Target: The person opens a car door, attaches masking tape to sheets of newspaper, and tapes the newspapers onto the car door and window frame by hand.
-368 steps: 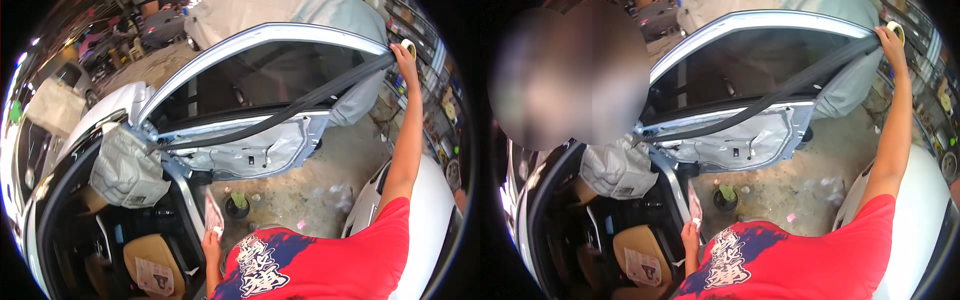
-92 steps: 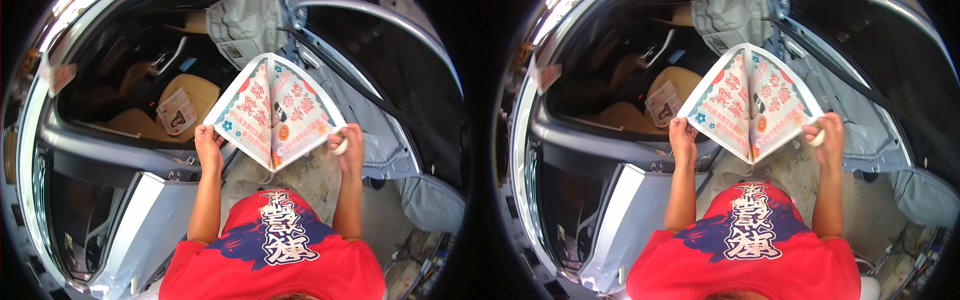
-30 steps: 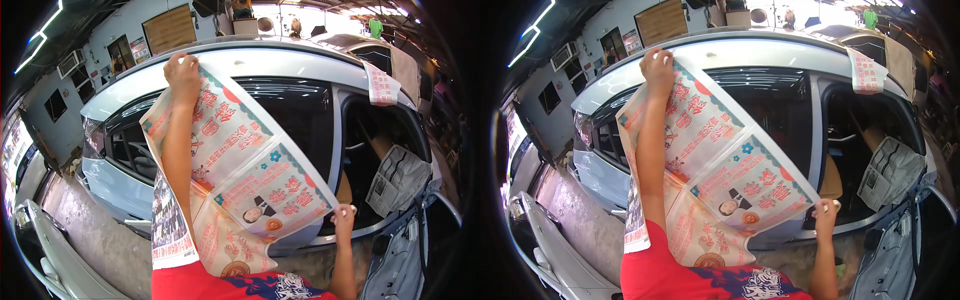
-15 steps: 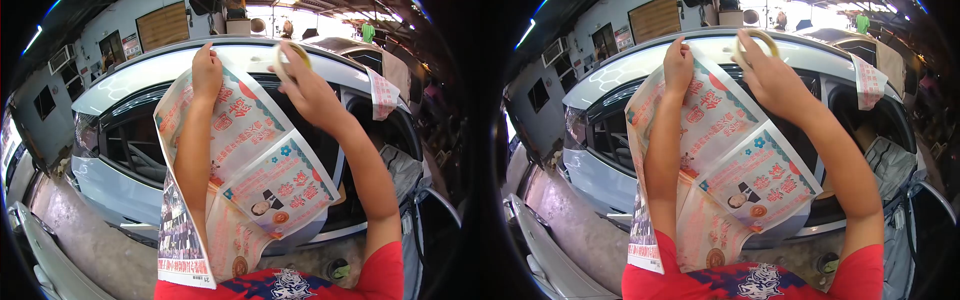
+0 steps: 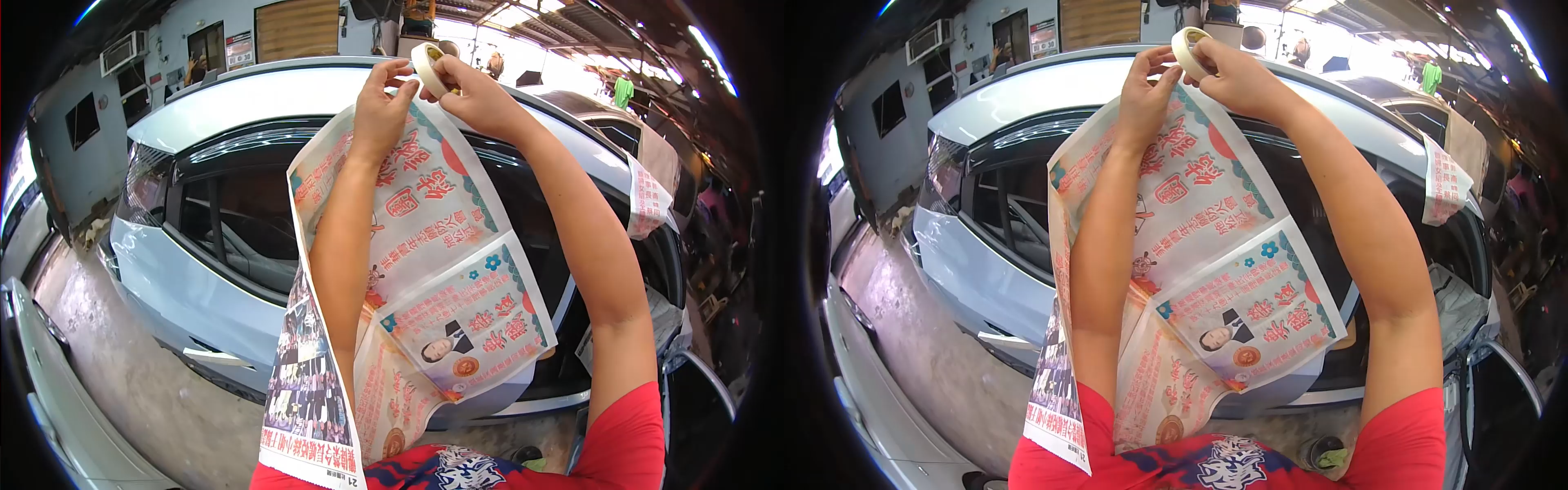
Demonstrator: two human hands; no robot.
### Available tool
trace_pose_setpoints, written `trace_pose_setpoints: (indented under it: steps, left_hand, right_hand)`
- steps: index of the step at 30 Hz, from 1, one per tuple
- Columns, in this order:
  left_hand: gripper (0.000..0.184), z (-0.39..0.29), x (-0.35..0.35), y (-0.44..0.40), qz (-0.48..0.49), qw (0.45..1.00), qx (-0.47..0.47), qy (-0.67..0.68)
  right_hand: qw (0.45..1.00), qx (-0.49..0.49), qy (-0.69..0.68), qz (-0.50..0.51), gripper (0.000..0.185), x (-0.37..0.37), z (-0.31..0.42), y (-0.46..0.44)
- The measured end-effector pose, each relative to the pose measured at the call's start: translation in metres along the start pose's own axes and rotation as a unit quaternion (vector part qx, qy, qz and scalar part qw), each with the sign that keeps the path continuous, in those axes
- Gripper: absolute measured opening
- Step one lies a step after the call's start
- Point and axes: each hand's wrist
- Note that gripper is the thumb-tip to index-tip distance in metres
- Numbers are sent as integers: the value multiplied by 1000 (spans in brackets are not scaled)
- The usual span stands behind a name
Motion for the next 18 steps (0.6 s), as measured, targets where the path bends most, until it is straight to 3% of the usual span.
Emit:
trace_pose_setpoints:
  steps: [4,8,12,18]
  left_hand:
    - [28,-3,1,2,-30,999,24,-23]
    - [21,11,-6,-3,-14,999,30,-42]
    - [21,18,-7,-5,13,999,-14,-35]
    - [17,8,0,-1,-13,996,71,-52]
  right_hand:
    - [993,14,-90,75,30,-3,3,2]
    - [980,25,-181,80,29,2,12,16]
    - [983,3,-168,78,38,2,35,27]
    - [985,12,-161,61,35,4,25,24]
Point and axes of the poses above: each hand's wrist, its own y-axis away from the middle knuckle, its own x-axis out of the palm, z = x × y, and after that the axes turned 5 degrees about -x, right-handed
